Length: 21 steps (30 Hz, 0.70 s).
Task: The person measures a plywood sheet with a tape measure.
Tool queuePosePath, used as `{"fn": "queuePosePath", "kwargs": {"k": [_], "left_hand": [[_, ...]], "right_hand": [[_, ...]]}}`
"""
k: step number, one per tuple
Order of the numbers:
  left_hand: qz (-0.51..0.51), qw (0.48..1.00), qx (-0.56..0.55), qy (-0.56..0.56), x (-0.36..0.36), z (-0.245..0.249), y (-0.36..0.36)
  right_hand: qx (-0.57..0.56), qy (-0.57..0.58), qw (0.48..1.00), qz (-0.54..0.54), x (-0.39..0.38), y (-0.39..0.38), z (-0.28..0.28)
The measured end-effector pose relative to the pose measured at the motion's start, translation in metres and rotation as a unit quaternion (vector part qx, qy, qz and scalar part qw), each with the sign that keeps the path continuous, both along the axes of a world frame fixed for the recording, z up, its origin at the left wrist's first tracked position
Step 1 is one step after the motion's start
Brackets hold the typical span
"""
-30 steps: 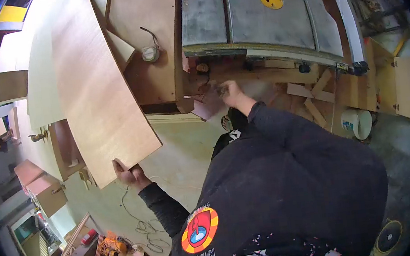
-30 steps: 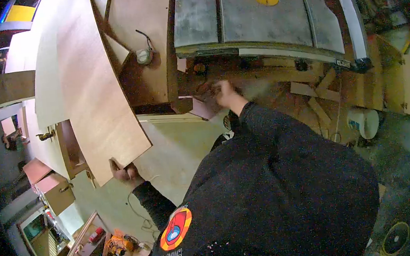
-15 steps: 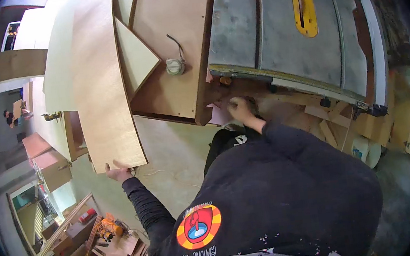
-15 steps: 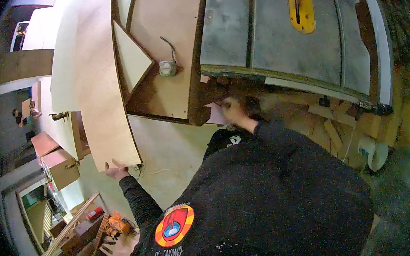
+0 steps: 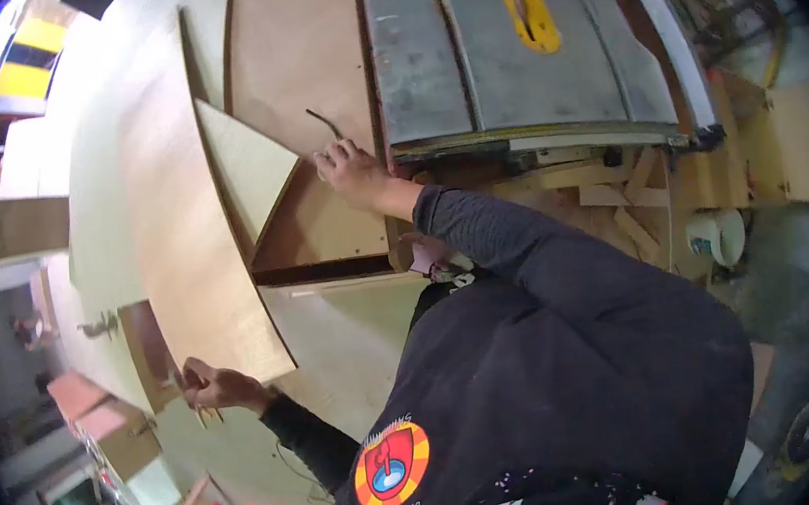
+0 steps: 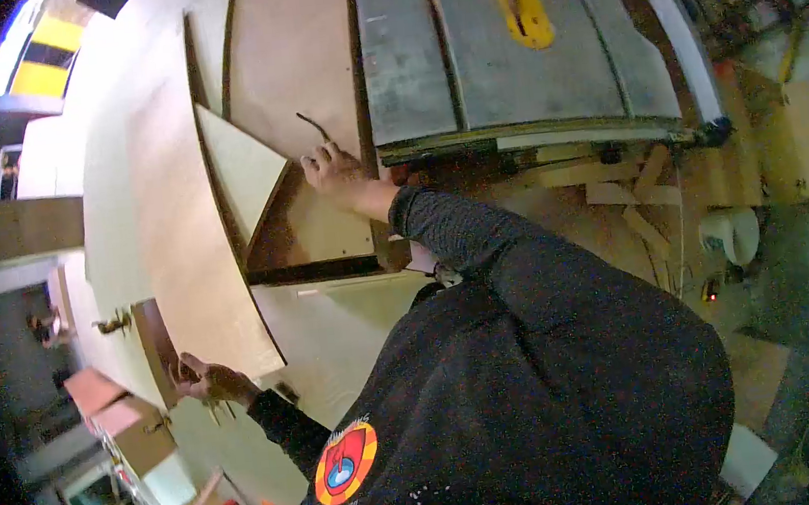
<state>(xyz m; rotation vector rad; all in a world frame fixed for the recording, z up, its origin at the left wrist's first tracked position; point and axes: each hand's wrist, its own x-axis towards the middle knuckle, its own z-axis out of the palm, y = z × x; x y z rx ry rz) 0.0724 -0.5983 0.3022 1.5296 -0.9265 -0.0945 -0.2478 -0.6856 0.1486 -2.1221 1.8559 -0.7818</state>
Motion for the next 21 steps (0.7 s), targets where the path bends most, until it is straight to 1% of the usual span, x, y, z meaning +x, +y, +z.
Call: {"fn": "queuePosePath", "kwargs": {"k": [1,3,4,5,6,7,9,10,11,13,14,15,16,17,18,19,20,21], "left_hand": [[-0.110,0.994,-0.020,-0.005,-0.007,-0.004,0.002],[-0.254,0.961,0.104,0.025,-0.048,-0.020,0.006],[-0.372,0.920,0.118,0.039,-0.076,-0.026,0.009],[-0.486,0.863,0.129,0.050,-0.101,-0.031,0.012],[-0.498,0.846,0.171,0.081,-0.120,-0.036,0.015],[-0.507,0.826,0.217,0.111,-0.134,-0.043,0.019],[-0.522,0.791,0.220,0.233,-0.155,-0.058,0.024],[-0.534,0.806,0.207,0.151,-0.164,-0.059,0.028],[-0.551,0.793,0.209,0.153,-0.167,-0.069,0.027],[-0.602,0.716,0.280,0.215,-0.165,-0.091,0.025],[-0.623,0.702,0.266,0.220,-0.176,-0.076,0.029],[-0.631,0.695,0.268,0.217,-0.178,-0.079,0.029],[-0.663,0.694,0.261,0.105,-0.179,-0.079,0.028],[-0.686,0.684,0.247,-0.009,-0.182,-0.077,0.027],[-0.686,0.669,0.284,0.032,-0.187,-0.075,0.028],[-0.693,0.663,0.284,0.027,-0.192,-0.073,0.025],[-0.714,0.640,0.277,0.058,-0.196,-0.070,0.021],[-0.734,0.618,0.269,0.091,-0.202,-0.070,0.018]], "right_hand": [[-0.001,0.009,1.000,-0.012,-0.005,0.003,0.007],[0.086,0.098,0.991,0.015,-0.010,0.013,0.034],[0.157,0.058,0.986,0.009,-0.010,0.015,0.041],[0.154,0.060,0.986,-0.004,-0.008,0.022,0.044],[0.108,-0.067,0.992,-0.010,-0.003,0.037,0.047],[0.059,-0.192,0.979,-0.014,0.002,0.054,0.048],[-0.016,-0.257,0.963,0.081,0.005,0.096,0.073],[-0.015,-0.288,0.953,0.092,0.012,0.113,0.073],[-0.017,-0.315,0.943,0.102,0.015,0.128,0.073],[-0.031,-0.309,0.949,0.053,0.008,0.150,0.076],[0.026,-0.353,0.929,0.105,-0.006,0.156,0.077],[0.083,-0.395,0.901,0.160,-0.020,0.162,0.079],[0.250,-0.508,0.809,0.158,-0.036,0.164,0.094],[0.242,-0.512,0.810,0.150,-0.040,0.167,0.091],[0.204,-0.493,0.838,0.117,-0.043,0.169,0.085],[0.166,-0.473,0.861,0.084,-0.047,0.172,0.080],[0.161,-0.474,0.862,0.077,-0.051,0.174,0.076],[0.174,-0.531,0.827,0.060,-0.055,0.177,0.072]]}}
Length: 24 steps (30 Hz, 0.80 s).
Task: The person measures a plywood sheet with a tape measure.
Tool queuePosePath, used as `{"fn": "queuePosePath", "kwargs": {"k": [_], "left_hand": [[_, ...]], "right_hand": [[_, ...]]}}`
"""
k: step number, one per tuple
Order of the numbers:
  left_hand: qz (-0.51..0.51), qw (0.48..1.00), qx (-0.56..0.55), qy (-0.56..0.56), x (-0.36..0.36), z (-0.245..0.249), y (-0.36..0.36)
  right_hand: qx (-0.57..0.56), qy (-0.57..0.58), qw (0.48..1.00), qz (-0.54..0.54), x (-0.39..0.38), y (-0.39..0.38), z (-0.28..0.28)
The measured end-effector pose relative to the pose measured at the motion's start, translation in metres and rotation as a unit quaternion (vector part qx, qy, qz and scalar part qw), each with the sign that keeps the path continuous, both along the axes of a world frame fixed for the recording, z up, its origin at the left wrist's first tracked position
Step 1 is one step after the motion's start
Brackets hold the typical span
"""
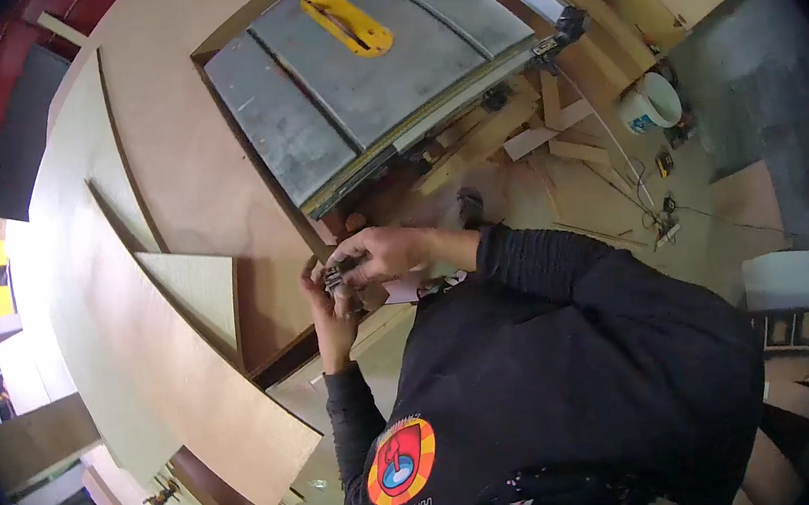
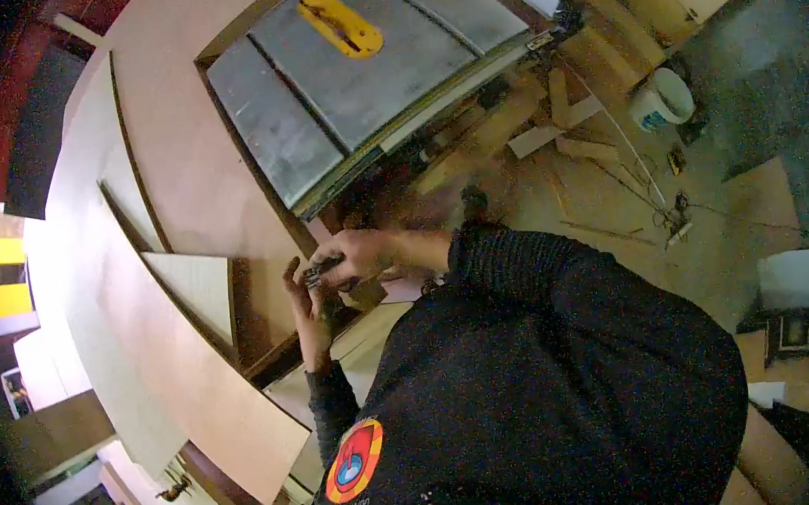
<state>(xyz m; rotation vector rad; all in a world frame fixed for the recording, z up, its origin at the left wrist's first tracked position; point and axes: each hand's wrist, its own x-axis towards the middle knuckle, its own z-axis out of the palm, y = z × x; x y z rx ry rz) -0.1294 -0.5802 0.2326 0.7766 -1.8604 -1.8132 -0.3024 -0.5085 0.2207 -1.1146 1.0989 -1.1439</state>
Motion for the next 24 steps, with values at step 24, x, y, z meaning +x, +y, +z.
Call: {"fn": "queuePosePath", "kwargs": {"k": [24], "left_hand": [[-0.093,0.798,-0.417,-0.425,-0.083,0.039,-0.167]], "right_hand": [[0.107,0.147,0.861,-0.475,-0.456,0.123,-0.043]]}}
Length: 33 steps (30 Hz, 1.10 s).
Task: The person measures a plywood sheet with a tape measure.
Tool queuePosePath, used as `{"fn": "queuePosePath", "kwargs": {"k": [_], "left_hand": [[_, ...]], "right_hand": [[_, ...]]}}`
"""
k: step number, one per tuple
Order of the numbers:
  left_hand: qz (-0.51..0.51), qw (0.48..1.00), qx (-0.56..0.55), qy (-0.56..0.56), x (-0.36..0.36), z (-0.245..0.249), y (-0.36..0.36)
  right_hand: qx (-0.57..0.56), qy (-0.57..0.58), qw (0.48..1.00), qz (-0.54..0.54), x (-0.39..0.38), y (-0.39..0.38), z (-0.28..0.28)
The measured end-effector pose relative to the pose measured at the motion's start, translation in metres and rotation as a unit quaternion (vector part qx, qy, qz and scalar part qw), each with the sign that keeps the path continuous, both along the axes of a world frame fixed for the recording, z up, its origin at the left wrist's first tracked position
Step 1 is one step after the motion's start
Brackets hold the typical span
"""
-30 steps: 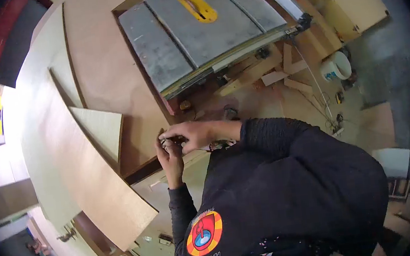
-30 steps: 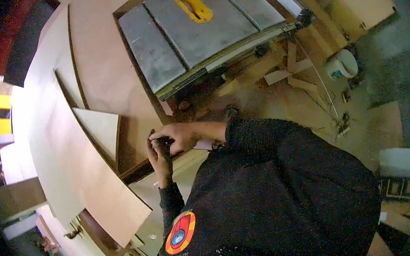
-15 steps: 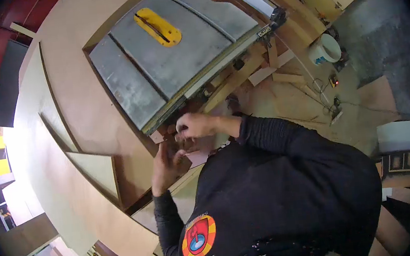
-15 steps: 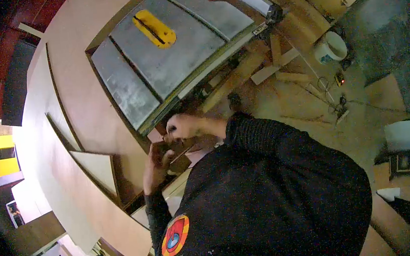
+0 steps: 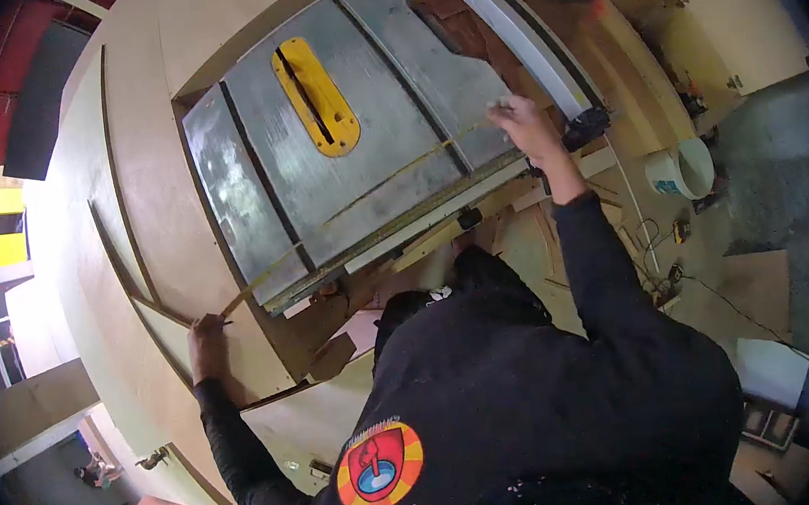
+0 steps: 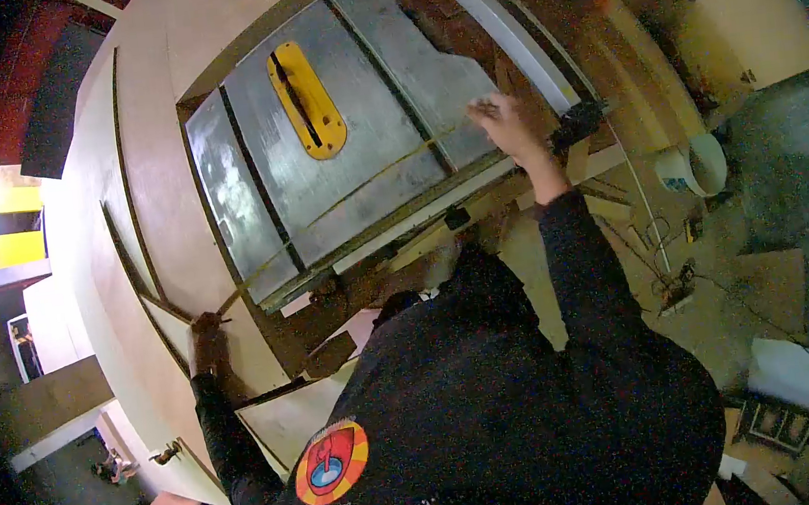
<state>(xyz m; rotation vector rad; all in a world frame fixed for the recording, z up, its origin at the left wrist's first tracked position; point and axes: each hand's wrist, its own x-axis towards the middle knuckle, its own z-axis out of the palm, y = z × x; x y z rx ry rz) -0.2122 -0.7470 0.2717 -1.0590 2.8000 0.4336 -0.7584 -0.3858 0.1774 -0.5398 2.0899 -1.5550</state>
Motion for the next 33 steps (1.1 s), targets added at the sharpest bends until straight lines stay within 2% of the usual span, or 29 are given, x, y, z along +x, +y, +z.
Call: {"fn": "queuePosePath", "kwargs": {"k": [1,3,4,5,6,7,8,10,11,12,13,15,16,17,18,20,21,22,23,25,28,33], "left_hand": [[0.003,1.000,0.000,-0.005,-0.007,-0.001,-0.003],[0.028,0.997,0.052,0.048,-0.019,-0.014,-0.014],[0.031,0.997,0.054,0.047,-0.027,-0.021,-0.018],[0.002,0.999,0.018,0.027,-0.035,-0.028,-0.023],[-0.026,0.999,-0.020,0.007,-0.042,-0.035,-0.029],[-0.024,1.000,-0.019,0.006,-0.048,-0.041,-0.037],[-0.015,1.000,-0.003,-0.005,-0.055,-0.047,-0.047],[-0.005,1.000,0.016,-0.017,-0.067,-0.061,-0.066],[-0.037,0.999,-0.010,-0.037,-0.071,-0.069,-0.075],[-0.067,0.995,-0.037,-0.057,-0.077,-0.075,-0.081],[-0.063,0.996,-0.036,-0.054,-0.086,-0.078,-0.086],[0.048,0.996,0.069,-0.022,-0.104,-0.085,-0.089],[0.049,0.996,0.071,-0.020,-0.111,-0.084,-0.085],[0.037,0.998,0.058,0.014,-0.120,-0.079,-0.079],[0.022,0.998,0.043,0.049,-0.128,-0.074,-0.078],[-0.009,0.999,0.024,0.046,-0.143,-0.073,-0.081],[0.031,0.999,0.041,-0.002,-0.152,-0.068,-0.079],[0.072,0.994,0.057,-0.051,-0.159,-0.064,-0.077],[0.072,0.994,0.057,-0.051,-0.157,-0.070,-0.082],[0.029,0.998,0.055,0.010,-0.155,-0.076,-0.090],[0.015,0.999,0.025,0.016,-0.159,-0.080,-0.092],[0.041,0.997,0.057,0.014,-0.166,-0.085,-0.096]], "right_hand": [[0.000,-0.005,1.000,0.003,-0.004,0.013,-0.001],[-0.080,-0.079,0.983,0.142,-0.011,0.052,-0.003],[-0.171,-0.200,0.960,0.100,-0.011,0.088,-0.043],[-0.224,-0.271,0.929,0.116,-0.005,0.109,-0.054],[-0.270,-0.342,0.891,0.129,0.001,0.129,-0.064],[-0.282,-0.366,0.863,0.203,0.006,0.140,-0.045],[-0.281,-0.368,0.863,0.203,0.008,0.158,-0.065],[-0.385,-0.535,0.749,0.066,0.006,0.198,-0.144],[-0.383,-0.535,0.750,0.066,0.011,0.196,-0.169],[-0.383,-0.507,0.763,-0.119,0.012,0.192,-0.189],[-0.371,-0.459,0.749,-0.300,0.009,0.188,-0.198],[-0.383,-0.459,0.733,-0.324,0.004,0.170,-0.196],[-0.397,-0.458,0.714,-0.350,-0.003,0.162,-0.195],[-0.396,-0.458,0.714,-0.351,-0.018,0.161,-0.221],[-0.315,-0.280,0.869,-0.259,-0.037,0.163,-0.269],[-0.212,-0.082,0.962,-0.154,-0.053,0.148,-0.271],[-0.354,-0.231,0.898,-0.123,-0.057,0.141,-0.263],[-0.463,-0.380,0.793,-0.111,-0.058,0.129,-0.242],[-0.479,-0.412,0.764,-0.129,-0.062,0.121,-0.240],[-0.478,-0.413,0.757,-0.165,-0.063,0.113,-0.237],[-0.472,-0.406,0.762,-0.178,-0.069,0.105,-0.237],[-0.465,-0.397,0.772,-0.175,-0.073,0.096,-0.239]]}}
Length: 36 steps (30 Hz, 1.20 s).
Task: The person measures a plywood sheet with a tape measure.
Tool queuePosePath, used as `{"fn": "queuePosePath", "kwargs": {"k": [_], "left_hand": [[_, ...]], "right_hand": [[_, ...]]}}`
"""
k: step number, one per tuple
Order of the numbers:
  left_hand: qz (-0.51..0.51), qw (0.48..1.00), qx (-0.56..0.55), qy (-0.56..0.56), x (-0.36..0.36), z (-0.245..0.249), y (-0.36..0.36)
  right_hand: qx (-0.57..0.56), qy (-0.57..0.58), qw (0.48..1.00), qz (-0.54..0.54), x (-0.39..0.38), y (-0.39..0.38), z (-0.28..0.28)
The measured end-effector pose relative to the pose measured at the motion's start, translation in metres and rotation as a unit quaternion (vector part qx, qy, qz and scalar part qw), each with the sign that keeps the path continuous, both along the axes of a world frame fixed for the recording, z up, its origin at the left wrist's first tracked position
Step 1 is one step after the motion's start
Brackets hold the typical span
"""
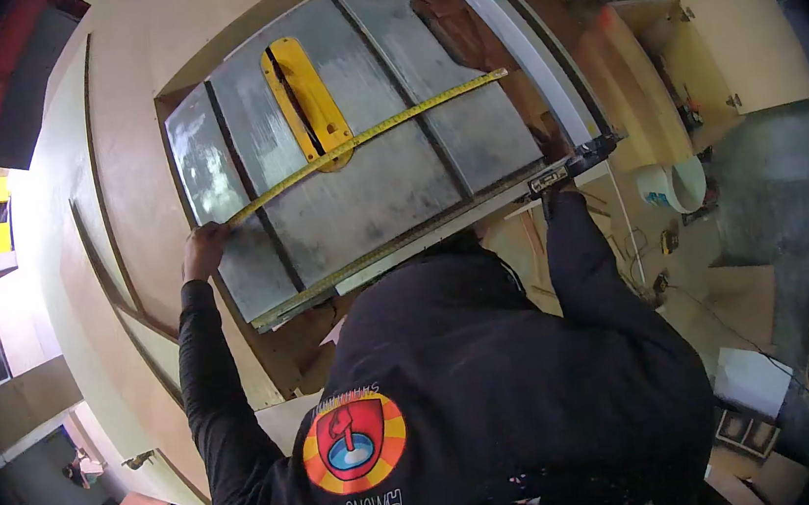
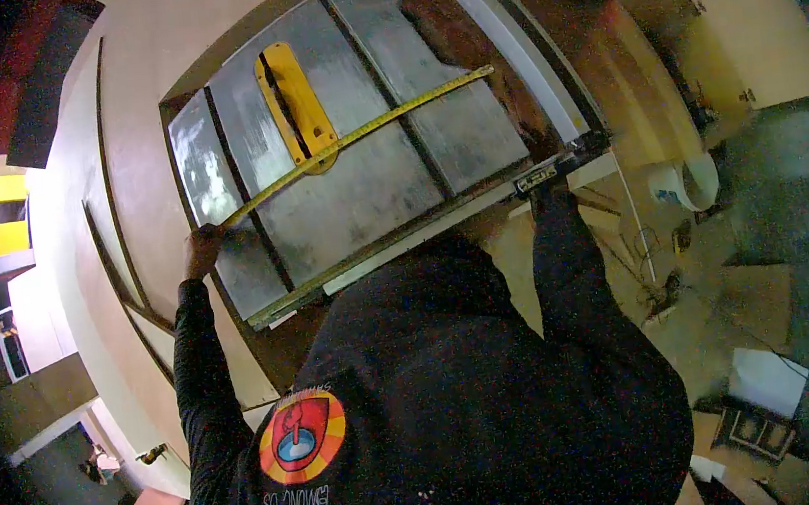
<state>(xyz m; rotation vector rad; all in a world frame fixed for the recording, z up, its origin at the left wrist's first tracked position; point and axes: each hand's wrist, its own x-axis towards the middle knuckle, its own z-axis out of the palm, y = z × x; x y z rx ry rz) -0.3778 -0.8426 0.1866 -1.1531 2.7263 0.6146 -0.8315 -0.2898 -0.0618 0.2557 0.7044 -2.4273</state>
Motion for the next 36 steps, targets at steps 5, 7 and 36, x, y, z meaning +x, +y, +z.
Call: {"fn": "queuePosePath", "kwargs": {"k": [5,7,36], "left_hand": [[0.016,0.999,0.010,-0.033,-0.004,0.000,-0.003],[-0.039,0.999,-0.023,0.009,-0.002,-0.005,-0.007],[-0.035,0.997,-0.065,-0.006,-0.034,-0.013,-0.001]], "right_hand": [[-0.006,0.010,0.999,0.031,0.021,-0.004,-0.015],[-0.015,0.019,0.998,0.063,0.040,-0.003,-0.026],[0.666,0.383,0.629,0.122,0.121,-0.085,0.003]]}}
